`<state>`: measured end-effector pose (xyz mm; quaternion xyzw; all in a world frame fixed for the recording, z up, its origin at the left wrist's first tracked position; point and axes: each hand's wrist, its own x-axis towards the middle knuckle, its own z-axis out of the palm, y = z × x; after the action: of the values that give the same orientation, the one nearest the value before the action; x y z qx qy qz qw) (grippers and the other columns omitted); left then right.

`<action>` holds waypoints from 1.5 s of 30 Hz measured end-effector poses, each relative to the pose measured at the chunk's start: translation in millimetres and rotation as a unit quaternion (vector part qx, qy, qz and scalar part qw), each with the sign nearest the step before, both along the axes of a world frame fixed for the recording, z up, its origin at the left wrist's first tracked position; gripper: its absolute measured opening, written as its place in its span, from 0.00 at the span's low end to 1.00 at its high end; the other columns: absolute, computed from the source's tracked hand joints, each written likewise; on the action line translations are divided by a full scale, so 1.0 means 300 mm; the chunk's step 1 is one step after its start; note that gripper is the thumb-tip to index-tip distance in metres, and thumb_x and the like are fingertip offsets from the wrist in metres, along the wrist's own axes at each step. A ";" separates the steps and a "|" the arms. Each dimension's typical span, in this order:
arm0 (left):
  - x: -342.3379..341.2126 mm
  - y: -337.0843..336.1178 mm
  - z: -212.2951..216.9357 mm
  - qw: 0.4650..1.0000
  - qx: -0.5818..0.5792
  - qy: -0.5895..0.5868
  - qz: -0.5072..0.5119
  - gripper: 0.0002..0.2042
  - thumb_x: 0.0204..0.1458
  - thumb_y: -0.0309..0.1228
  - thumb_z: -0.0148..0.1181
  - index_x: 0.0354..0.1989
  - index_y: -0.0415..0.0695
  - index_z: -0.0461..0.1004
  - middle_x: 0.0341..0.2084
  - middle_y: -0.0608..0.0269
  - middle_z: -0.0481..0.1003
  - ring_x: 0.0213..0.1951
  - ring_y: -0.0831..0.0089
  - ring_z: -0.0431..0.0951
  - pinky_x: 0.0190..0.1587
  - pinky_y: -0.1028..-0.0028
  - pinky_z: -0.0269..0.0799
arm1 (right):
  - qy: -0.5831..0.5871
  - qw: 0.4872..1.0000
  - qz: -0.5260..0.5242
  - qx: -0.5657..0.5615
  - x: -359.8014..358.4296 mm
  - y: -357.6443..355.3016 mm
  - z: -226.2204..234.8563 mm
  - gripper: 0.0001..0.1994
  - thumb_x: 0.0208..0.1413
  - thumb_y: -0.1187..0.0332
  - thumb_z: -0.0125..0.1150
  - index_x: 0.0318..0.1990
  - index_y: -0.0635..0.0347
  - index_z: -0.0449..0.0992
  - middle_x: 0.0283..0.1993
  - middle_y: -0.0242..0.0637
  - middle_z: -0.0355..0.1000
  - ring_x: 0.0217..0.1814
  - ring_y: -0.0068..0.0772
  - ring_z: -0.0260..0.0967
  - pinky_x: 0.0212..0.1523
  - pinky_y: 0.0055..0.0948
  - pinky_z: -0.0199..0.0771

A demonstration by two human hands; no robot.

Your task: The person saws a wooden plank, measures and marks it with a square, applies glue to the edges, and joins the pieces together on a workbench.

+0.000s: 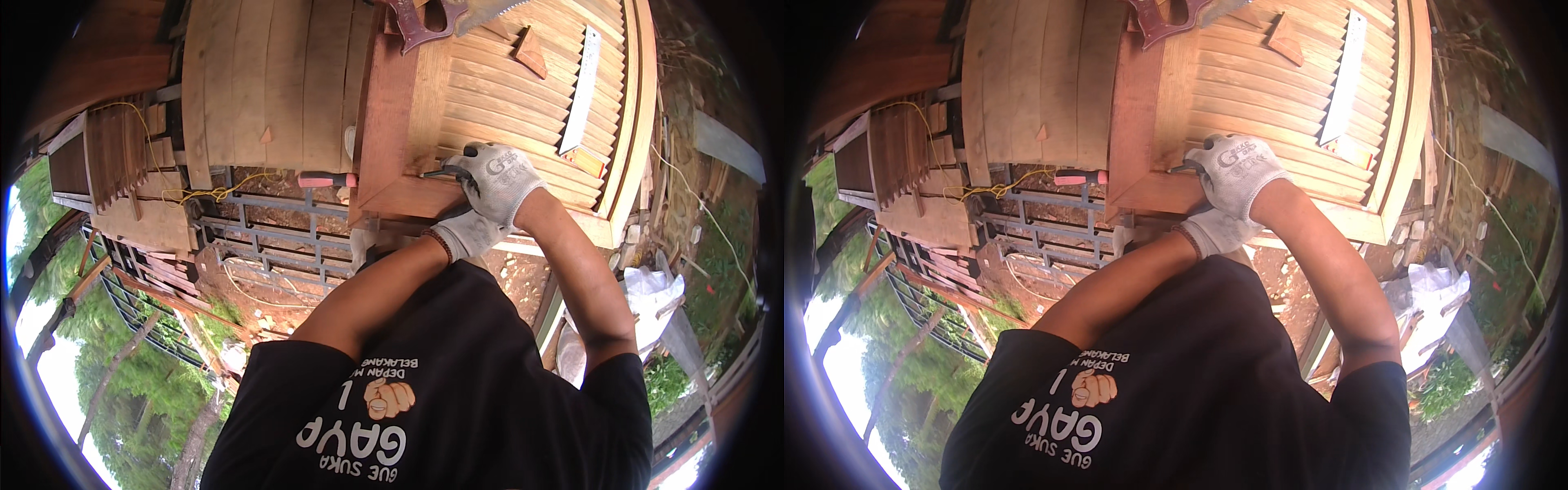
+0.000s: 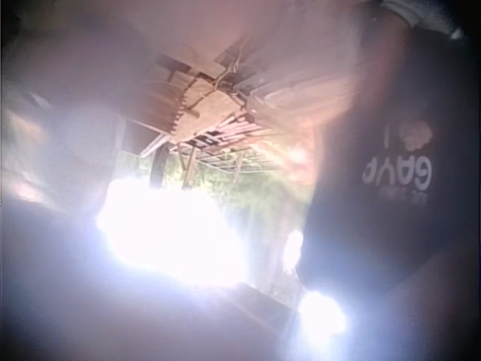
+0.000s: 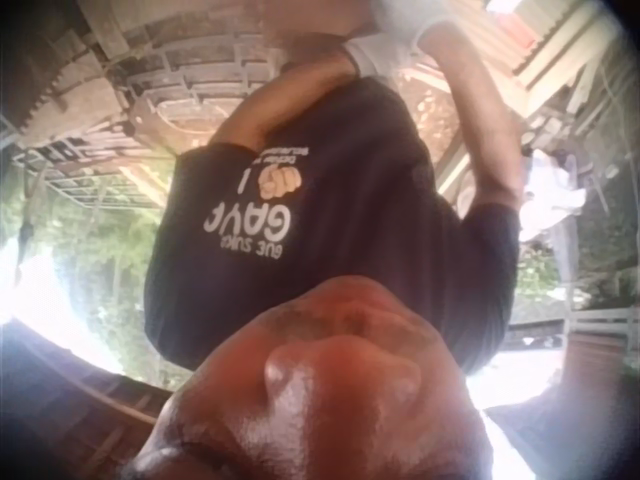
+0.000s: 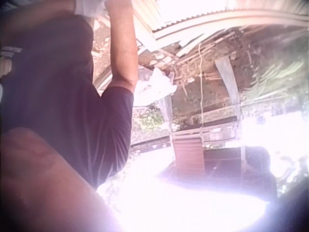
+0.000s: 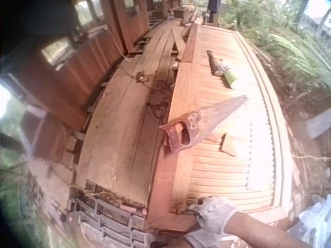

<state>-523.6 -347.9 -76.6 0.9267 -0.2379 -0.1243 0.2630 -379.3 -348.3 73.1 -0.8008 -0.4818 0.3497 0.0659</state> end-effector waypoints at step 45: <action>0.015 0.088 0.087 0.990 0.001 -0.134 -0.047 0.23 0.64 0.35 0.51 0.68 0.49 0.68 0.68 0.62 0.65 0.70 0.60 0.61 0.74 0.56 0.54 | -0.090 0.880 -0.463 -0.063 0.102 -1.059 0.115 0.14 0.58 0.73 0.56 0.49 0.61 0.81 0.50 0.46 0.81 0.55 0.47 0.78 0.58 0.39 0.76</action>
<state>-519.0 -321.6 -50.4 0.9232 -0.3138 -0.0111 0.2216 -348.7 -666.0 107.5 -0.9629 -0.0370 0.2354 0.1263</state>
